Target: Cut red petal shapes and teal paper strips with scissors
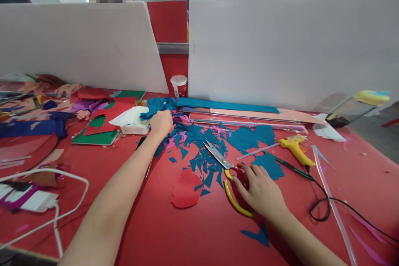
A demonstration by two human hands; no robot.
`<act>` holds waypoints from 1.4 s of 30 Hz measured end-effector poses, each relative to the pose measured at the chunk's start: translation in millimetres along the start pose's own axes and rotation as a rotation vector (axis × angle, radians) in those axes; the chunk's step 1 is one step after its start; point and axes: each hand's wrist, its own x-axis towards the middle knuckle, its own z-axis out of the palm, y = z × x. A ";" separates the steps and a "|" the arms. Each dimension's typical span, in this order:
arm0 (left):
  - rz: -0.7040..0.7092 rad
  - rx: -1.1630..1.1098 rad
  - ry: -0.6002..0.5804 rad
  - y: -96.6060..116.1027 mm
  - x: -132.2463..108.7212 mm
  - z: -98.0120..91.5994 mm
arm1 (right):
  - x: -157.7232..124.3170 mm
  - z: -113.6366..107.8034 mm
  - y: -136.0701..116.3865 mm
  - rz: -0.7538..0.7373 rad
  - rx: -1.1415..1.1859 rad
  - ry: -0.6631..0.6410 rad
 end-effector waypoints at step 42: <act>0.124 -0.995 0.026 98.6 -71.5 27.7 | 76.3 20.5 -33.8 0.147 1.066 0.123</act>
